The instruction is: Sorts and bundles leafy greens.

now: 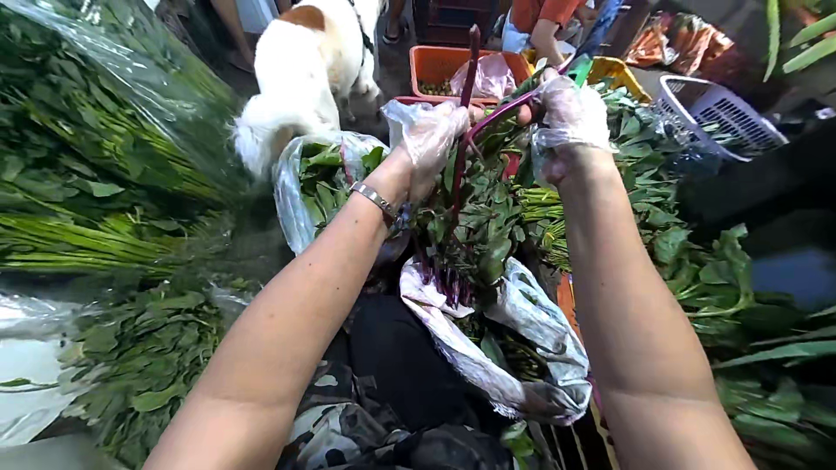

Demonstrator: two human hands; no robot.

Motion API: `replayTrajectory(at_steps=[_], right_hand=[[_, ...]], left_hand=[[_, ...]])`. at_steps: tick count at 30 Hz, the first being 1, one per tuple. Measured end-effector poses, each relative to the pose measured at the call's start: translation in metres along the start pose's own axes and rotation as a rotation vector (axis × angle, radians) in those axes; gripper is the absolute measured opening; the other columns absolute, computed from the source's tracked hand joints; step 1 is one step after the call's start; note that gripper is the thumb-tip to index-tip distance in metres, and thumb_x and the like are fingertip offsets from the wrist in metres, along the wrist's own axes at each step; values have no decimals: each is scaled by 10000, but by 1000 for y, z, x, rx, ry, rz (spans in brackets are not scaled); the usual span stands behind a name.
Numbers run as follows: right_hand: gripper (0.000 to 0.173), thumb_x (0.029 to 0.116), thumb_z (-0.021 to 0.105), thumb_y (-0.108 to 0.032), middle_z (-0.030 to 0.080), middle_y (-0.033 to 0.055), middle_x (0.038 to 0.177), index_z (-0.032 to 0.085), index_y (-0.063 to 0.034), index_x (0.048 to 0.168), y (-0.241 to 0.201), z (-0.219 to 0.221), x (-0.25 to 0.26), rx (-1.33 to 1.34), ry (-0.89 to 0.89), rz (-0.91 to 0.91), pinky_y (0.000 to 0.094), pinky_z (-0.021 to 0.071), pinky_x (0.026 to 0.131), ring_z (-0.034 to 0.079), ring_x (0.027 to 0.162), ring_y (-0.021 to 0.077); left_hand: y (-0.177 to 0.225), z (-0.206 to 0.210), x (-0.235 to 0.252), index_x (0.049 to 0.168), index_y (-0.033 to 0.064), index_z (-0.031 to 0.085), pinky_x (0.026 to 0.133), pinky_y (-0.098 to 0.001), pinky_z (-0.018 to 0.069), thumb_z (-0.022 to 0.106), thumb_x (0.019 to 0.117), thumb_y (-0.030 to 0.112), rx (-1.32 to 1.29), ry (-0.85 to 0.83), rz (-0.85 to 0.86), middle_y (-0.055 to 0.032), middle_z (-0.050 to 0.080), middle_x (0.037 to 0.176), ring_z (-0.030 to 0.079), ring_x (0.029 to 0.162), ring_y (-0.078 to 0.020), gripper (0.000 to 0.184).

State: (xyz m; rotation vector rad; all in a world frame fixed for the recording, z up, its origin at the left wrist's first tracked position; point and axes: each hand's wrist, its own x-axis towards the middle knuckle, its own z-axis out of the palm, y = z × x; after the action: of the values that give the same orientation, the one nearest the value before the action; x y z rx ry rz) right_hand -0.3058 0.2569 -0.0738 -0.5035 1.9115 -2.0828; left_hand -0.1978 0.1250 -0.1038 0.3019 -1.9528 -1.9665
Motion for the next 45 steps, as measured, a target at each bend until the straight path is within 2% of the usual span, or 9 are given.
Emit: replayTrajectory(at_steps=[4, 8, 11, 15, 17, 20, 24, 35, 45], right_hand=[[164, 1104, 432, -208, 611, -32, 781, 549, -98, 1138, -1, 8, 8, -130, -52, -81, 205, 539, 580, 613, 635, 51], [279, 1043, 540, -204, 626, -7, 1030, 599, -67, 1279, -11, -6, 14, -473, -10, -240, 236, 520, 775, 603, 849, 28], [208, 1003, 575, -159, 694, -6, 931, 654, -12, 1128, 21, -34, -12, -427, -63, -349, 257, 570, 719, 647, 765, 34], [376, 968, 553, -80, 697, 99, 1131, 606, -21, 1335, 107, -58, -68, -563, -583, 55, 321, 540, 678, 637, 803, 117], [261, 981, 594, -66, 641, 79, 871, 616, 14, 1229, 132, -57, -87, -587, -612, 182, 305, 523, 614, 584, 666, 109], [156, 1000, 576, -54, 594, 18, 754, 644, 36, 1108, 126, -66, -105, -498, -501, 230, 243, 497, 619, 540, 632, 50], [105, 969, 507, -44, 604, -101, 636, 589, -102, 997, 104, -103, -112, -252, -204, 206, 152, 492, 505, 553, 515, -16], [164, 1109, 383, -211, 584, -115, 660, 523, -170, 1033, 104, -165, -118, -145, 208, 180, 129, 476, 489, 546, 519, -29], [212, 1085, 329, -116, 622, -99, 677, 526, -185, 1050, 106, -131, -108, 115, 3, 101, 113, 463, 468, 521, 490, -34]], left_hand=[[12, 0, -1, 1223, 37, 593, 691, -187, 526, 473, 1081, 182, 139, -134, 43, 24, 596, 865, 598, 736, -28, 236], [13, -13, 5, 1103, 106, 607, 647, -158, 504, 490, 1074, 155, 16, -40, -60, 64, 569, 817, 569, 698, -11, 131], [3, -33, 5, 1025, 149, 610, 594, -158, 514, 505, 1057, 130, -230, 102, -150, 70, 590, 769, 580, 652, -17, 111], [-12, -49, 1, 999, 171, 559, 585, -172, 519, 450, 1082, 195, -375, 130, -221, 62, 555, 751, 558, 629, -27, 139], [-16, -53, 1, 988, 168, 573, 596, -166, 520, 444, 1085, 191, -386, 145, -204, 64, 571, 771, 568, 643, -23, 163], [-12, -71, -1, 999, 184, 565, 615, -181, 522, 452, 1072, 146, -322, 230, -149, 75, 583, 793, 576, 672, -23, 139], [-9, -114, -3, 991, 180, 558, 684, -242, 566, 432, 1073, 145, -408, 359, 1, 57, 592, 803, 600, 707, -50, 154], [-2, -150, -30, 963, 244, 564, 814, -275, 568, 367, 1094, 199, -206, 336, 68, 107, 624, 834, 637, 830, -33, 242], [-22, -81, -42, 1096, 242, 581, 803, -285, 587, 423, 1056, 209, -261, 177, 25, 102, 665, 929, 661, 898, -45, 166]])
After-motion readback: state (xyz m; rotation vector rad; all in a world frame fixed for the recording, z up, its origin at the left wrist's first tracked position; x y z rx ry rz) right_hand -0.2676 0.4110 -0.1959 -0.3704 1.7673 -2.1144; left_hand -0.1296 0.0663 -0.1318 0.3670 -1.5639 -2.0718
